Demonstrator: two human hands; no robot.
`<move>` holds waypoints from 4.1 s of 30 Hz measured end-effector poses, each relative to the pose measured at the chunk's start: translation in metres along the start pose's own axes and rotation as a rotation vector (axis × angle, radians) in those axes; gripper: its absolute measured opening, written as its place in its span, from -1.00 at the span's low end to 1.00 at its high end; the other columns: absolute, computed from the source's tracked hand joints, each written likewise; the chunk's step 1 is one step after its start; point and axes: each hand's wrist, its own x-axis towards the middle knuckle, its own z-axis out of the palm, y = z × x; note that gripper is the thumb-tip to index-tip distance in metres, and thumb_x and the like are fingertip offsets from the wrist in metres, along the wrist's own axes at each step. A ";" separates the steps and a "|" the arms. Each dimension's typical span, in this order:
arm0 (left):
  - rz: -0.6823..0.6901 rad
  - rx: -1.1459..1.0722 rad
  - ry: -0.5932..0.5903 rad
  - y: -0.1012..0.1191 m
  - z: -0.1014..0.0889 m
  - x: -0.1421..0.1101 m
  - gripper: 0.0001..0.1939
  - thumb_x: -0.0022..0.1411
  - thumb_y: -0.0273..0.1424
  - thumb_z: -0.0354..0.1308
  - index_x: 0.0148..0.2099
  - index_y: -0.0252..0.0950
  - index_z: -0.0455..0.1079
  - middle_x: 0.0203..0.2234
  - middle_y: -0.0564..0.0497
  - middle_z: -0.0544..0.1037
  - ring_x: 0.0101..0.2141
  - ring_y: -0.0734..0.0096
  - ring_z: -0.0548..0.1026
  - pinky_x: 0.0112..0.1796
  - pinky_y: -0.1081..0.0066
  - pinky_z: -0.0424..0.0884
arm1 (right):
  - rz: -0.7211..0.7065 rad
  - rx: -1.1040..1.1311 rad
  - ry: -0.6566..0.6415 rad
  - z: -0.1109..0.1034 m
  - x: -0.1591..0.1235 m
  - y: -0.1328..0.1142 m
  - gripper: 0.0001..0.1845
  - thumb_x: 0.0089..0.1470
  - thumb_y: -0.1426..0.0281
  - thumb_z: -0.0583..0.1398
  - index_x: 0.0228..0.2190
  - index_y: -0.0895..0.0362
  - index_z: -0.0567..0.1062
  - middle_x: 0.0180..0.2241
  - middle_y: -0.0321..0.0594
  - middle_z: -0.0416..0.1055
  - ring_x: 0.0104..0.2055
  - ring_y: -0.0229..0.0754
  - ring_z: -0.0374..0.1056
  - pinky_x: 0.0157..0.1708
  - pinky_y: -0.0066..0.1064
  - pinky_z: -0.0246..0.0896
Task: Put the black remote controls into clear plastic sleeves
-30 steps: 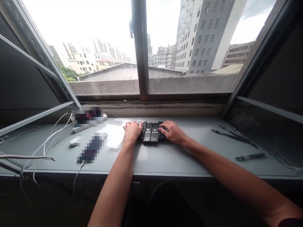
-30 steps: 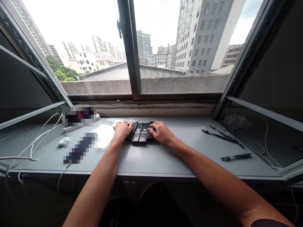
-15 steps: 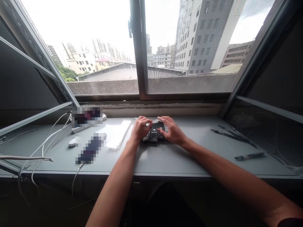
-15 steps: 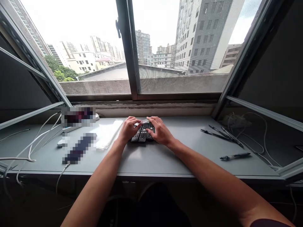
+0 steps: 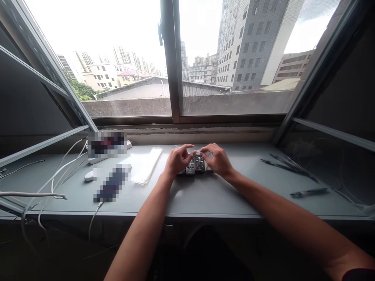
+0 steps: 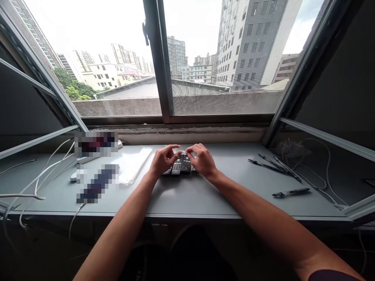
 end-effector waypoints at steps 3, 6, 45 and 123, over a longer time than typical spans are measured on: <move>-0.115 -0.181 -0.133 0.007 -0.001 -0.001 -0.39 0.51 -0.02 0.15 0.42 -0.22 0.46 -0.58 0.12 0.56 -0.53 0.37 0.47 -0.27 0.40 0.43 | 0.027 -0.023 0.046 -0.002 0.001 -0.001 -0.79 0.41 0.33 0.22 -0.15 0.02 0.70 -0.19 -0.07 0.65 -0.04 0.13 0.48 0.07 -0.01 0.44; -0.163 -0.306 -0.202 0.009 -0.001 0.000 -0.28 0.51 0.05 0.12 0.52 -0.22 0.32 -0.45 0.06 0.69 -0.53 0.33 0.52 -0.25 0.38 0.46 | -0.020 0.032 0.057 -0.002 0.000 -0.002 -0.77 0.43 0.31 0.22 -0.11 -0.02 0.72 -0.16 -0.10 0.67 0.01 0.13 0.48 0.11 0.01 0.45; -0.549 -0.994 0.285 -0.014 -0.004 0.013 -0.37 -0.01 -0.19 0.68 0.09 -0.29 0.66 -0.01 -0.19 0.72 -0.05 0.15 0.68 -0.03 0.27 0.61 | -0.350 0.131 0.034 -0.001 -0.002 -0.010 -0.57 0.42 0.47 0.21 0.23 -0.07 0.59 0.19 -0.14 0.59 0.32 0.14 0.35 0.30 0.26 0.40; -0.411 -1.113 0.676 -0.025 -0.018 0.016 -0.59 0.27 -0.04 0.43 0.09 -0.07 0.62 0.27 -0.06 0.57 0.32 0.09 0.46 0.23 0.17 0.41 | -0.151 0.303 -0.253 0.005 -0.006 -0.006 -0.42 0.37 0.24 0.33 0.36 -0.05 0.51 0.31 -0.06 0.51 0.60 0.18 -0.02 0.48 0.19 0.14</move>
